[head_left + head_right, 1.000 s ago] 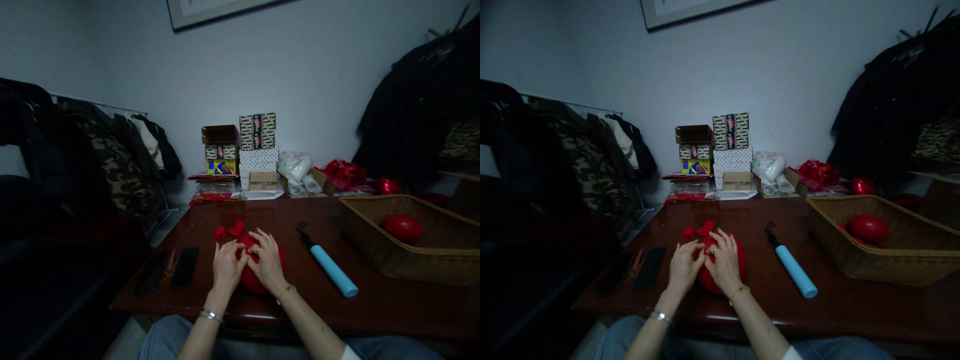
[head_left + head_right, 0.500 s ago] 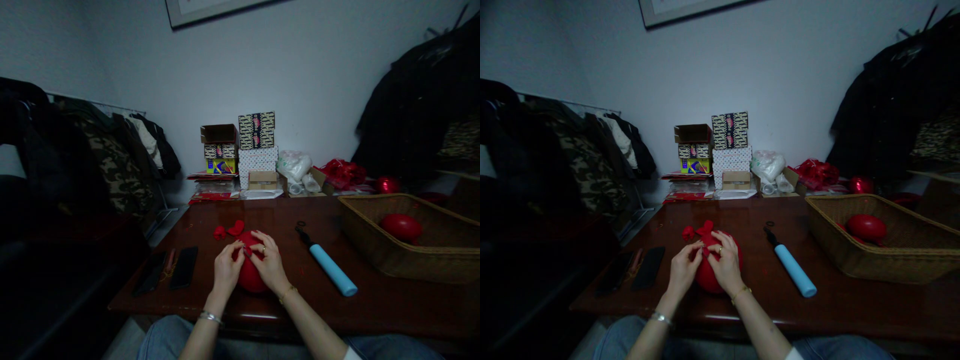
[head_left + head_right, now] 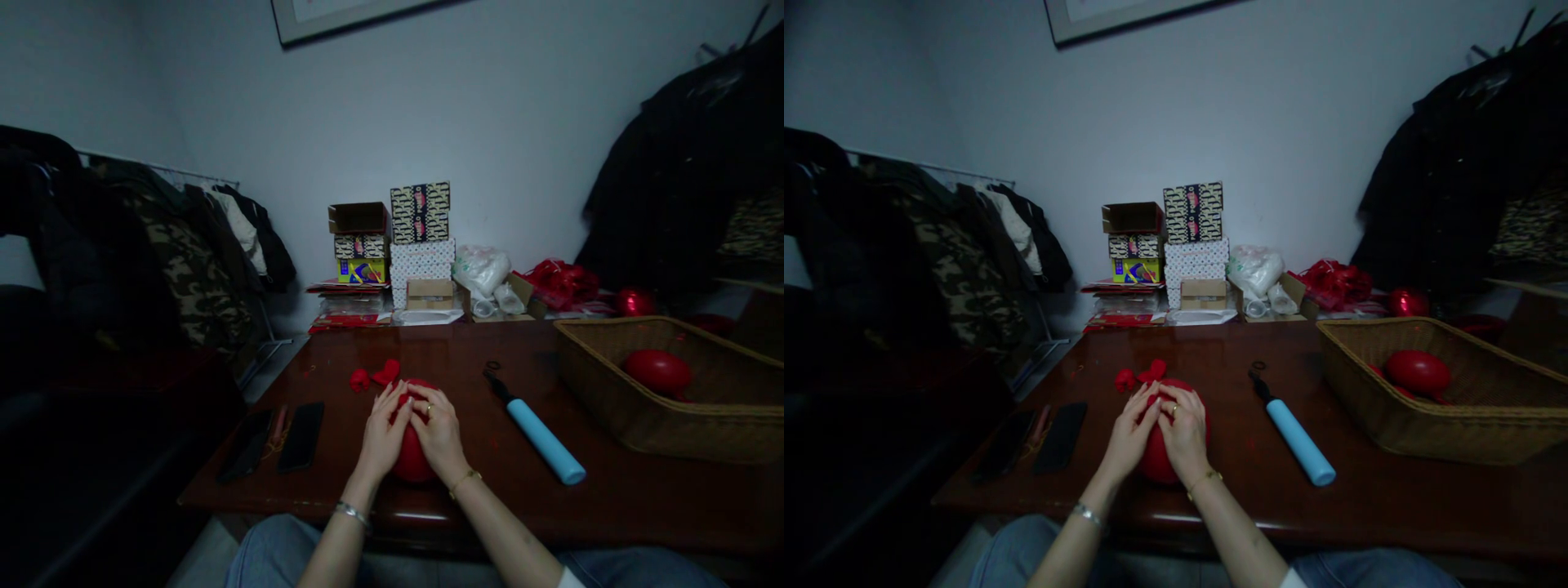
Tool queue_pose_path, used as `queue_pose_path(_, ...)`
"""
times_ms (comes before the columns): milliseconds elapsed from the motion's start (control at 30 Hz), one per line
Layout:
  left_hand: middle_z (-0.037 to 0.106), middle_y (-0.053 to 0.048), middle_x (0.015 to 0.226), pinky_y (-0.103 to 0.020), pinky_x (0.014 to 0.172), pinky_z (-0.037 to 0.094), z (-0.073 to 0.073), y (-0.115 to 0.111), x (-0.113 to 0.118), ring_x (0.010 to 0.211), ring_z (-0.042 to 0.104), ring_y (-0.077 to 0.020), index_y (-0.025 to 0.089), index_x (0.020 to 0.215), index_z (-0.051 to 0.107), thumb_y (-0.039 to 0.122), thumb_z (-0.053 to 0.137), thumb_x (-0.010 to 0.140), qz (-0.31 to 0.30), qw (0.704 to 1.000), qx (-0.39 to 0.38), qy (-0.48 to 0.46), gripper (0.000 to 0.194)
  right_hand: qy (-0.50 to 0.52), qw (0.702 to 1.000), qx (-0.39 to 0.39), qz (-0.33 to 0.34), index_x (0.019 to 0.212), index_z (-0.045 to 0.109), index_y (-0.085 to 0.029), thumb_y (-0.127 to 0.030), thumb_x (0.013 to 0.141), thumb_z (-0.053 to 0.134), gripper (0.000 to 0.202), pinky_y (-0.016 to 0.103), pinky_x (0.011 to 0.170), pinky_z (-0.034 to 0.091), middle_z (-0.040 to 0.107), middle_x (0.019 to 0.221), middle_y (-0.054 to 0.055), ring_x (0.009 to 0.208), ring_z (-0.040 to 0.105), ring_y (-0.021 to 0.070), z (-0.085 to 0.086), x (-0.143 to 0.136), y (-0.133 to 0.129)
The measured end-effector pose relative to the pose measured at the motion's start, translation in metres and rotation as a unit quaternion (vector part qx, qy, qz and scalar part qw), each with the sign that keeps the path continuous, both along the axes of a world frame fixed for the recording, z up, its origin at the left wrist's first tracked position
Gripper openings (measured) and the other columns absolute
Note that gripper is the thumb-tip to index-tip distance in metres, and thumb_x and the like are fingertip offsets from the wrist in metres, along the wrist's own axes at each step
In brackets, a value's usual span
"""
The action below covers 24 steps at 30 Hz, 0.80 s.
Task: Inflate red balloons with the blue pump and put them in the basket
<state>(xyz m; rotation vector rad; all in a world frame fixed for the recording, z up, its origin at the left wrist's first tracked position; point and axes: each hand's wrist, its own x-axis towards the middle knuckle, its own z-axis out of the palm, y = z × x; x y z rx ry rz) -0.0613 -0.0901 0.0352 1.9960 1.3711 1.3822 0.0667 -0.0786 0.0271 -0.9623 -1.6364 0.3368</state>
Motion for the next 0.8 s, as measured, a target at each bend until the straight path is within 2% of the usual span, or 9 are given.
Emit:
queue_pose_path(133,0.061,-0.006,0.123,-0.046,0.109,0.027,-0.008,0.003,0.005,0.127,0.043,-0.0197,0.024,0.111,0.065,0.032,0.042,0.091,0.033,0.999,0.015,-0.021,0.032,0.013,1.0,0.002,-0.009,0.084,0.068,-0.026,-0.025,0.08,0.057,0.013,0.043,0.094,0.039,0.066,0.1,0.004,0.098,0.056,0.0212,-0.001,0.001,-0.003)
queue_pose_path(267,0.058,-0.009,0.126,-0.044,0.11,0.025,-0.014,0.003,0.009,0.121,0.049,-0.0199,0.02,0.112,0.065,0.032,0.041,0.091,0.072,0.995,0.009,-0.067,0.033,0.044,0.999,-0.007,-0.004,0.081,0.068,-0.026,-0.026,0.08,0.057,0.011,0.042,0.094,0.039,0.067,0.094,0.004,0.094,0.057,0.0204,-0.001,0.002,-0.004)
queue_pose_path(433,0.061,-0.009,0.121,-0.044,0.112,0.02,-0.015,0.003,0.014,0.118,0.052,-0.019,0.02,0.111,0.065,0.033,0.04,0.092,0.072,0.993,0.003,-0.094,0.034,0.109,0.993,-0.04,0.006,0.074,0.068,-0.024,-0.034,0.08,0.058,0.015,0.039,0.086,0.045,0.067,0.086,0.004,0.089,0.059,0.0197,-0.001,0.001,-0.001)
queue_pose_path(567,0.062,-0.007,0.121,-0.045,0.112,0.019,-0.013,0.002,0.015,0.12,0.05,-0.0194,0.02,0.109,0.066,0.032,0.042,0.091,0.072,0.993,0.013,-0.087,0.032,0.162,0.984,-0.069,0.007,0.08,0.068,-0.021,-0.041,0.082,0.054,0.025,0.036,0.079,0.049,0.068,0.082,0.006,0.081,0.061,0.0186,-0.003,0.001,0.005)
queue_pose_path(700,0.065,-0.007,0.115,-0.047,0.113,0.016,-0.013,0.001,0.013,0.119,0.051,-0.0199,0.02,0.101,0.069,0.032,0.04,0.092,0.075,0.993,0.014,-0.084,0.032,0.191,0.978,-0.082,0.001,0.086,0.067,-0.017,-0.042,0.086,0.047,0.032,0.035,0.081,0.049,0.067,0.09,0.008,0.085,0.062,0.018,-0.004,0.006,0.008)
queue_pose_path(800,0.064,-0.007,0.118,-0.048,0.112,0.016,-0.013,0.001,0.012,0.121,0.049,-0.0203,0.021,0.104,0.068,0.032,0.041,0.092,0.071,0.994,0.015,-0.085,0.032,0.167,0.982,-0.086,0.014,0.081,0.068,-0.021,-0.04,0.079,0.058,0.021,0.039,0.09,0.044,0.064,0.104,0.008,0.098,0.058,0.0208,-0.003,0.009,0.005)
